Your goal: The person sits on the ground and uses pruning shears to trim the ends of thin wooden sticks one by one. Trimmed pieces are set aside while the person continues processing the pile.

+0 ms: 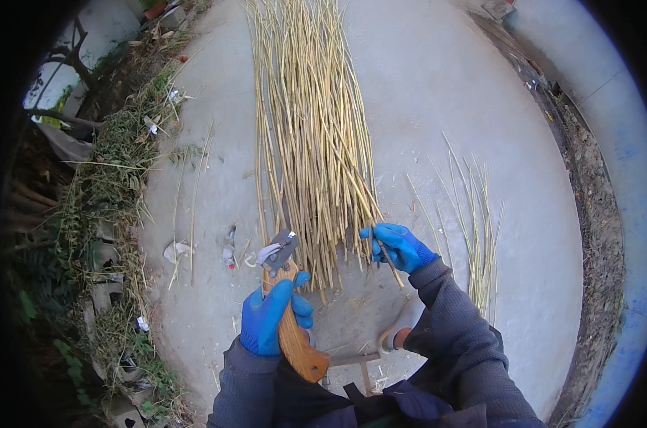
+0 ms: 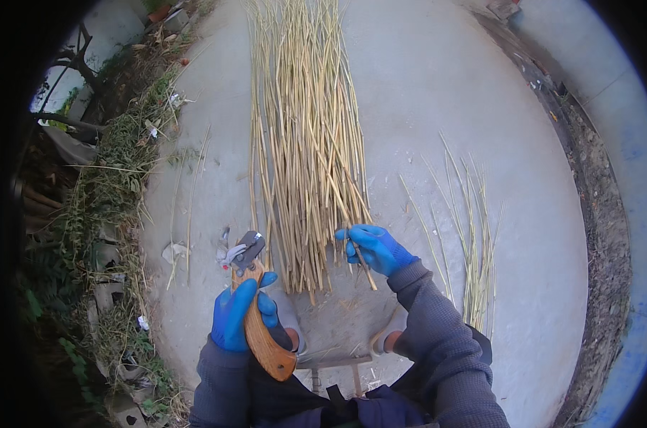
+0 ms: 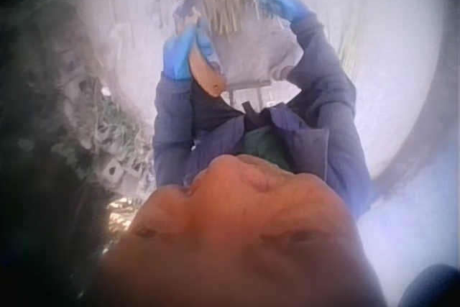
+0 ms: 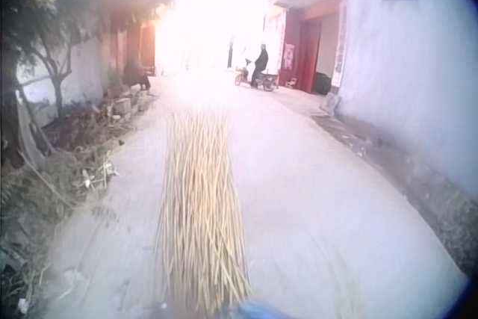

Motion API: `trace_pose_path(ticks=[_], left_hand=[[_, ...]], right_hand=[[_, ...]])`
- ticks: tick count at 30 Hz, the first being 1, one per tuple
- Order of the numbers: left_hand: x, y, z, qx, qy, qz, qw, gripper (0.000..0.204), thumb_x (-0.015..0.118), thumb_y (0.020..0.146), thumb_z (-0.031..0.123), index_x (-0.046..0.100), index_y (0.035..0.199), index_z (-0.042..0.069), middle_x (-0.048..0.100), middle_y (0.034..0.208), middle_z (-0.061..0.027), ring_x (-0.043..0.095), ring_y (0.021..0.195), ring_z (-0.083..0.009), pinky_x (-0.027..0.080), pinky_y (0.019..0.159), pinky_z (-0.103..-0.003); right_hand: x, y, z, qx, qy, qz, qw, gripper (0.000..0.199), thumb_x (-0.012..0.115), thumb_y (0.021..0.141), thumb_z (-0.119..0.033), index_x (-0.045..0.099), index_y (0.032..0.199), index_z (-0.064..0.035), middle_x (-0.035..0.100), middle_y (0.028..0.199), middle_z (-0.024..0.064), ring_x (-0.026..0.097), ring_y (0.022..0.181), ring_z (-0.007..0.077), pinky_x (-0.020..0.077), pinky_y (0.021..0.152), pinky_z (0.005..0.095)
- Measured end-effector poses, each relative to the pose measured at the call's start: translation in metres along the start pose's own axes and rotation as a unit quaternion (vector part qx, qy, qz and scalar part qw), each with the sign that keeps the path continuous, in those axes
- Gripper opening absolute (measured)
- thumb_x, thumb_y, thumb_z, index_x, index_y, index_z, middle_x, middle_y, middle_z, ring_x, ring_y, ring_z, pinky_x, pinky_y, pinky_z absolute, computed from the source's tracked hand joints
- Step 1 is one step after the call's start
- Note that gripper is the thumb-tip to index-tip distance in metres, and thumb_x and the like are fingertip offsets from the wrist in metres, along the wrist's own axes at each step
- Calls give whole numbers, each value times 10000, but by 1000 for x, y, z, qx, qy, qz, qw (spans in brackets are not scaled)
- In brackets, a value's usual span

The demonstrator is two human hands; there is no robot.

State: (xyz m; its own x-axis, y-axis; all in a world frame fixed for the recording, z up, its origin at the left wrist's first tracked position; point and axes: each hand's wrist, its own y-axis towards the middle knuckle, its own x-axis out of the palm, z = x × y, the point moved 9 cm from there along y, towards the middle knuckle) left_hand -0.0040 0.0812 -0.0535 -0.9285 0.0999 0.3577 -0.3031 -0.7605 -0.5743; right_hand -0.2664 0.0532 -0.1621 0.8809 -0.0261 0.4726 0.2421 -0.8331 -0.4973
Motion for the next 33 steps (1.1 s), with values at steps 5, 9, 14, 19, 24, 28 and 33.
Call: trace_pose_path(ticks=[5,9,14,19,24,28,33], left_hand=[[-9,8,2,40,-8,23,999,448,586,966,306,571,1242,-46,654,737,-70,616,585,-172,526,550,-280],[-18,13,6,93,-11,35,995,449,618,948,309,578,1235,-34,671,822,-96,634,639,-175,552,591,-299],[-20,21,2,114,-24,27,993,429,630,941,303,602,1191,-44,679,866,-145,655,688,-202,569,626,-317],[-19,36,-12,100,-19,5,995,452,644,931,309,567,1234,-18,661,1010,-122,648,759,-191,574,644,-323],[-24,52,-22,108,-13,-9,994,468,649,928,313,546,1262,2,646,1067,-108,640,815,-195,575,668,-341],[-26,65,-28,101,-10,-19,995,459,655,922,322,556,1242,8,639,1048,-104,640,824,-202,576,677,-350],[-31,74,-32,112,-12,-17,993,443,666,913,332,568,1203,13,633,1023,-97,641,826,-205,573,677,-354]], right_hand=[[48,-123,-54,-26,-88,-5,996,361,533,994,-316,644,1127,1,645,745,63,621,665,146,535,687,274],[30,-260,-65,89,-253,70,961,353,568,967,-308,662,1097,7,664,774,48,594,623,84,467,569,179],[-59,-423,-65,106,-366,269,884,238,635,920,-207,690,992,13,695,766,80,649,622,112,514,549,224],[-140,-594,-63,-22,-704,442,555,145,683,799,-178,657,719,-59,630,611,133,620,539,294,485,529,394],[-207,-766,7,-26,-698,590,406,142,683,797,-140,622,718,-40,606,643,160,604,584,318,458,545,414],[-248,-866,85,58,-616,669,411,154,688,787,-172,614,712,-60,616,691,178,604,633,363,464,579,459],[-265,-923,161,105,-601,708,356,145,668,781,-167,624,716,-45,626,701,188,605,641,375,474,603,455]])
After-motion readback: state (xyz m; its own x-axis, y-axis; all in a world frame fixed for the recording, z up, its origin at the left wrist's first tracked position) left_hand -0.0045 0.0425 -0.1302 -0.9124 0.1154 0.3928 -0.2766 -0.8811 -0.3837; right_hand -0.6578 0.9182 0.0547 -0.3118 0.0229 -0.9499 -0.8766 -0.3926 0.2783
